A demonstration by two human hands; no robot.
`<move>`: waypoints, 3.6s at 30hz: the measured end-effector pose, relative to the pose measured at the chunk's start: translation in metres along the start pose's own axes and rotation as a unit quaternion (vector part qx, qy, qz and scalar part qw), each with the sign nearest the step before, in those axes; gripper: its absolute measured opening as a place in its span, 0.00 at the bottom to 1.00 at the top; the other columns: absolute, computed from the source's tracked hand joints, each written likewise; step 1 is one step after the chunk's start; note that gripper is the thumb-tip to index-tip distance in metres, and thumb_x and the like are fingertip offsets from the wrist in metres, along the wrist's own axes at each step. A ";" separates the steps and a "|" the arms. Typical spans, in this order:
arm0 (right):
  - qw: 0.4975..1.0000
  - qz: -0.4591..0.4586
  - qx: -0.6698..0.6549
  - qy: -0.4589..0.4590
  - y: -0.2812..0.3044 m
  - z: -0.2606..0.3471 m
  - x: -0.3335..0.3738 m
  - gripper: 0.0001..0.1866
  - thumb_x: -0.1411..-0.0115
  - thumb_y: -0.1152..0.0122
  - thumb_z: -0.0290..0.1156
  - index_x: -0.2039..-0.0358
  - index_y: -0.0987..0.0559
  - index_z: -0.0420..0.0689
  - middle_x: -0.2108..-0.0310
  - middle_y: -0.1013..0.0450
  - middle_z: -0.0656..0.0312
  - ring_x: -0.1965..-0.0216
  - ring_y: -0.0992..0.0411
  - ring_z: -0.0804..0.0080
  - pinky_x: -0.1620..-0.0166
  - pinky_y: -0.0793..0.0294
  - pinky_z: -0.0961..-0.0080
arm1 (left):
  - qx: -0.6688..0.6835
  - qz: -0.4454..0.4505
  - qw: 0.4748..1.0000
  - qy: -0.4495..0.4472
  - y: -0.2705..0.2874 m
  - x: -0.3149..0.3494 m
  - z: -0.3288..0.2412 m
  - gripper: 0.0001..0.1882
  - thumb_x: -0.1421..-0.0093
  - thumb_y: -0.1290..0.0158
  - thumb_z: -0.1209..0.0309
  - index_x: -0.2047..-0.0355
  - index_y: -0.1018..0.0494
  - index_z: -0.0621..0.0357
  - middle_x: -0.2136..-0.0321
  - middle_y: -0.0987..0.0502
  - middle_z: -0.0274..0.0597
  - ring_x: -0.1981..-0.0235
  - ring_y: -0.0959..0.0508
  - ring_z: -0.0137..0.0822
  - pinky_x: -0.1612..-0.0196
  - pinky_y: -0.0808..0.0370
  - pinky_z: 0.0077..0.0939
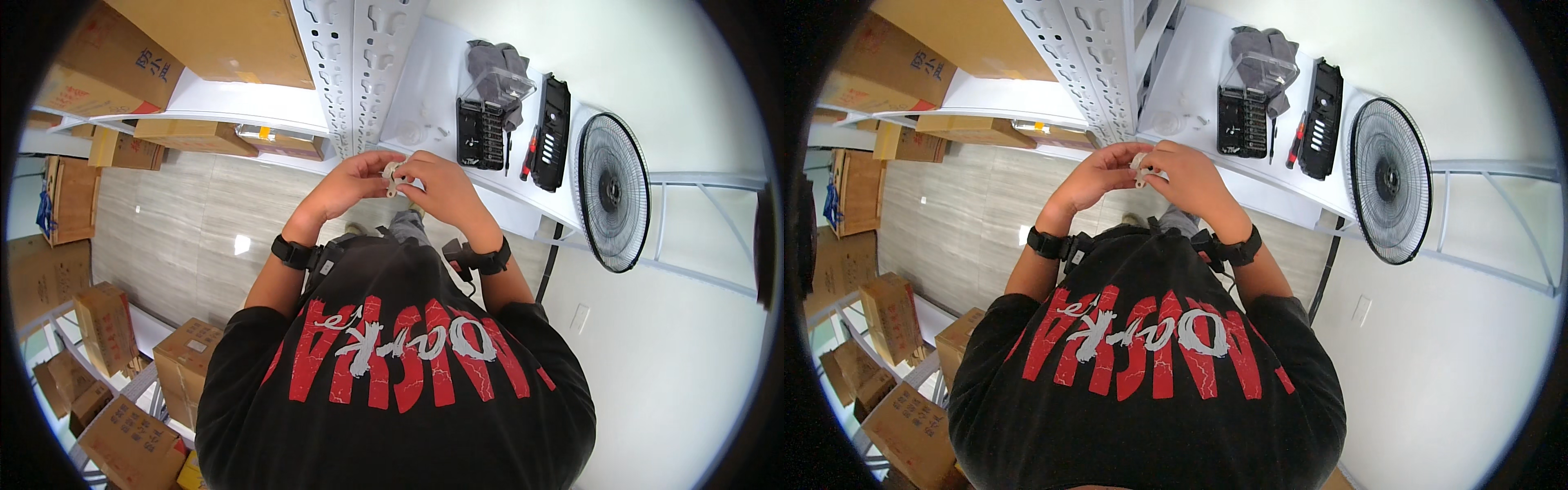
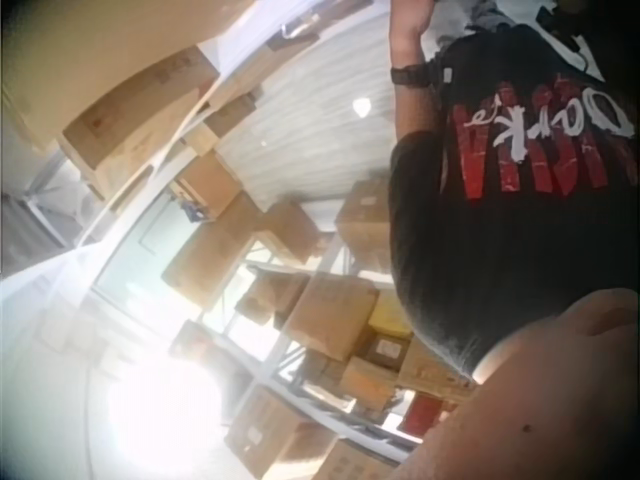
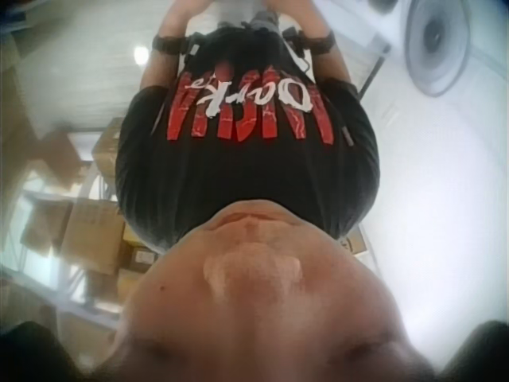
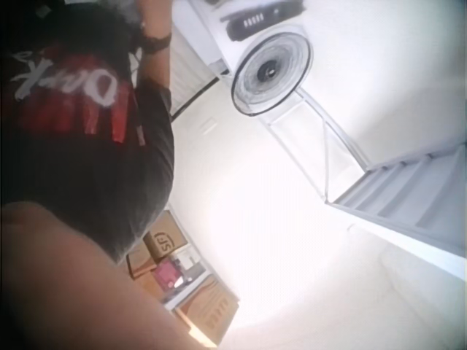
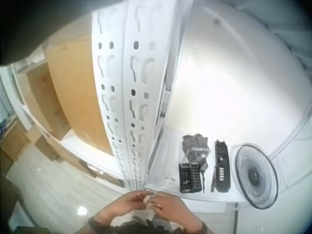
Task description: The person assembles a small white circular electronic component by hand. They repeatedly pick up small white plastic pieces from a nearby shelf and insert them into the central hub of the component, rotating the assembly to fit the parts.
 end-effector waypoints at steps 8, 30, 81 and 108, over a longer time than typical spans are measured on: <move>0.993 -0.095 0.019 -0.074 0.050 -0.023 -0.008 0.09 0.48 0.34 0.29 0.64 0.19 0.46 0.73 0.27 0.61 0.75 0.28 0.64 0.69 0.29 0.71 | 0.025 -0.030 0.999 0.006 0.005 0.002 -0.003 0.24 0.37 0.51 0.80 0.39 0.34 0.57 0.49 0.26 0.36 0.51 0.25 0.27 0.49 0.26 0.24; 0.986 -0.061 0.136 -0.075 0.000 -0.179 -0.097 0.09 0.48 0.35 0.33 0.65 0.18 0.50 0.69 0.26 0.56 0.66 0.25 0.54 0.62 0.25 0.60 | 0.062 -0.105 0.992 -0.014 0.021 0.001 0.003 0.24 0.39 0.49 0.79 0.42 0.31 0.56 0.53 0.24 0.35 0.54 0.25 0.26 0.51 0.26 0.23; 0.982 0.019 -0.160 -0.099 0.022 -0.019 -0.024 0.11 0.47 0.34 0.25 0.62 0.20 0.43 0.74 0.29 0.69 0.74 0.33 0.84 0.69 0.34 0.85 | 0.045 -0.047 0.998 -0.025 0.021 0.008 -0.021 0.24 0.36 0.50 0.77 0.39 0.34 0.57 0.47 0.28 0.37 0.50 0.26 0.27 0.49 0.25 0.25; 0.979 0.045 0.181 -0.085 0.004 -0.188 -0.137 0.08 0.50 0.34 0.29 0.68 0.21 0.46 0.66 0.24 0.56 0.62 0.25 0.54 0.59 0.26 0.61 | 0.092 -0.129 0.987 -0.039 0.037 0.000 -0.002 0.23 0.36 0.50 0.78 0.40 0.33 0.57 0.50 0.25 0.37 0.51 0.25 0.28 0.48 0.26 0.25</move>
Point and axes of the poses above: each hand's wrist, its own x-axis away from the middle knuckle, its own y-axis out of the back of the hand, z = x × y, the point moved 10 cm from there along -x, towards the middle knuckle
